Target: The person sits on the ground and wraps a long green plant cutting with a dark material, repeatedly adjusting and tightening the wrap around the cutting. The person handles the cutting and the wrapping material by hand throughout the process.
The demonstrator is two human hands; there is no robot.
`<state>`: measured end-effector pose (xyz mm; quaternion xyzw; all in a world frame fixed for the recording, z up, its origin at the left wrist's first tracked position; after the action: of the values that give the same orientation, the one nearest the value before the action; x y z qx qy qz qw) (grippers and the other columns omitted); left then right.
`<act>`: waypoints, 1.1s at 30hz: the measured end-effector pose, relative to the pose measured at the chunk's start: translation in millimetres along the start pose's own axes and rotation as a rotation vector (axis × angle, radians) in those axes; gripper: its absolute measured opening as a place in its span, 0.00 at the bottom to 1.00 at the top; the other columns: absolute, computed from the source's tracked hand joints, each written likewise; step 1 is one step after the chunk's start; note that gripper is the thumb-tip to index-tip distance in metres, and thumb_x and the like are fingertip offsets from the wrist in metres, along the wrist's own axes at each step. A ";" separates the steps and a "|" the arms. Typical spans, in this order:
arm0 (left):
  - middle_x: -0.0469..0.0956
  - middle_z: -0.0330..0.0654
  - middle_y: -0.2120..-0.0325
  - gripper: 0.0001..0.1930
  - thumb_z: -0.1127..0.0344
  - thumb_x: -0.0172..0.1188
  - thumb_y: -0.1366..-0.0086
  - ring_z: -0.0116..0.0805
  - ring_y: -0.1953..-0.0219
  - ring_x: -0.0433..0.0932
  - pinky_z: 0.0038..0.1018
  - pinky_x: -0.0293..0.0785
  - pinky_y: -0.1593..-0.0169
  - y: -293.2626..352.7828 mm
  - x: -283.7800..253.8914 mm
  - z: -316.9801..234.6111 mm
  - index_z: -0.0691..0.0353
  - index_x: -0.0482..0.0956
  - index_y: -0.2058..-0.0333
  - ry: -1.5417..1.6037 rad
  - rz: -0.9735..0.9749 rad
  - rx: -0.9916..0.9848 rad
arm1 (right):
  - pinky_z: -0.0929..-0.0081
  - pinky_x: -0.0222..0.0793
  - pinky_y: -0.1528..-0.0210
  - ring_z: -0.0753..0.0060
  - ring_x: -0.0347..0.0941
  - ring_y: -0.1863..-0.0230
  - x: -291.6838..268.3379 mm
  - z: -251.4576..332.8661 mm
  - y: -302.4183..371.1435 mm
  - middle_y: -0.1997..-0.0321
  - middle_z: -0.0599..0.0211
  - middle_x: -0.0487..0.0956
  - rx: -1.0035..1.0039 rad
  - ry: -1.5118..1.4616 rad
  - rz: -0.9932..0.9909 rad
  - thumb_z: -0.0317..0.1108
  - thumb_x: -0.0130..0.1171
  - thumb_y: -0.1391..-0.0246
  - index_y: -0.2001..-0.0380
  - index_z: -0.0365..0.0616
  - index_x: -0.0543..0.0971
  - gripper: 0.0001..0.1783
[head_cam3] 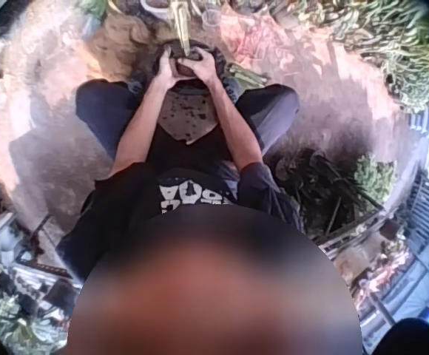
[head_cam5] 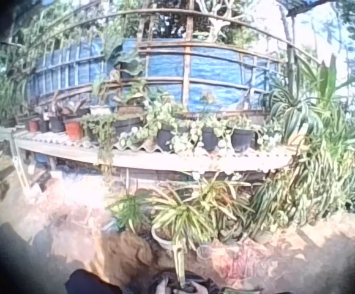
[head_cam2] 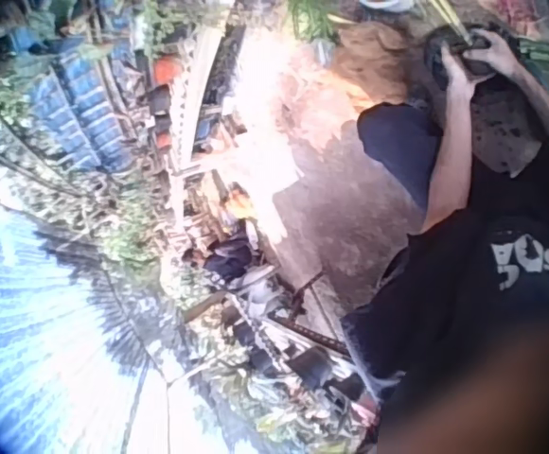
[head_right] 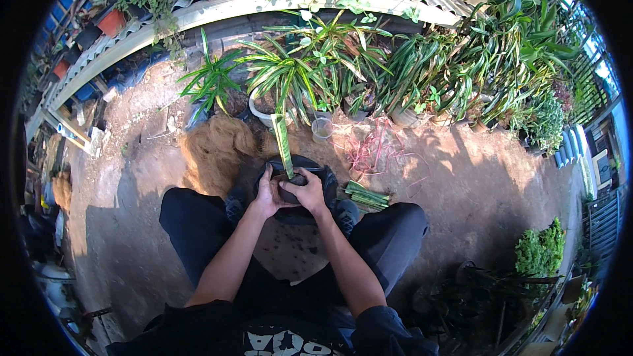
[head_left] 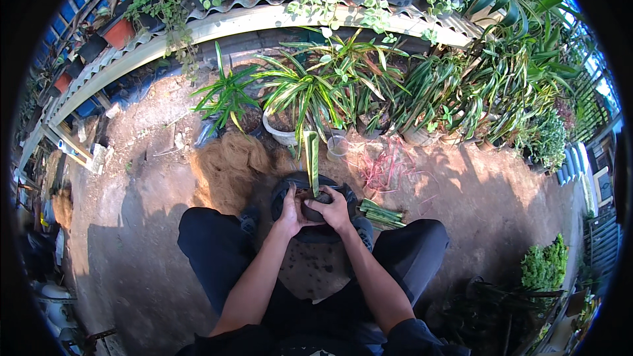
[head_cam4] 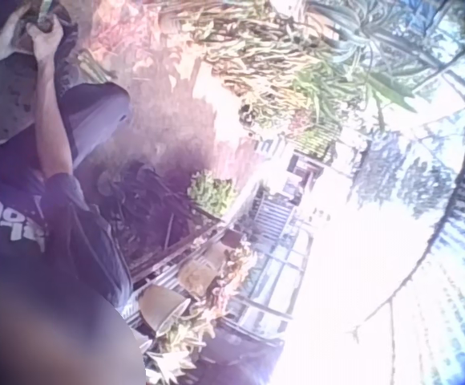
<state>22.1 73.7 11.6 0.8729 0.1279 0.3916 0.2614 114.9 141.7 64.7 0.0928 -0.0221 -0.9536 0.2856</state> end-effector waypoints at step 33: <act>0.73 0.46 0.46 0.28 0.47 0.47 0.29 0.41 0.48 0.77 0.40 0.78 0.48 22.5 22.6 -41.2 0.58 0.62 0.38 -0.101 0.276 -0.028 | 0.56 0.83 0.61 0.59 0.75 0.46 -0.9 9.1 -0.9 0.43 0.58 0.73 0.427 -0.757 0.310 0.43 0.53 0.36 0.37 0.39 0.64 0.29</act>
<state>6.5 79.3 60.9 0.8971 -0.0121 0.3812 0.2231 113.4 142.9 73.6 -0.2096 -0.3345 -0.8404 0.3712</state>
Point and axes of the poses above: each hand's wrist, its own y-axis away from the middle knuckle, its own x-axis out of the palm, z = x × y, the point moved 7 cm from there along -y, towards the middle knuckle
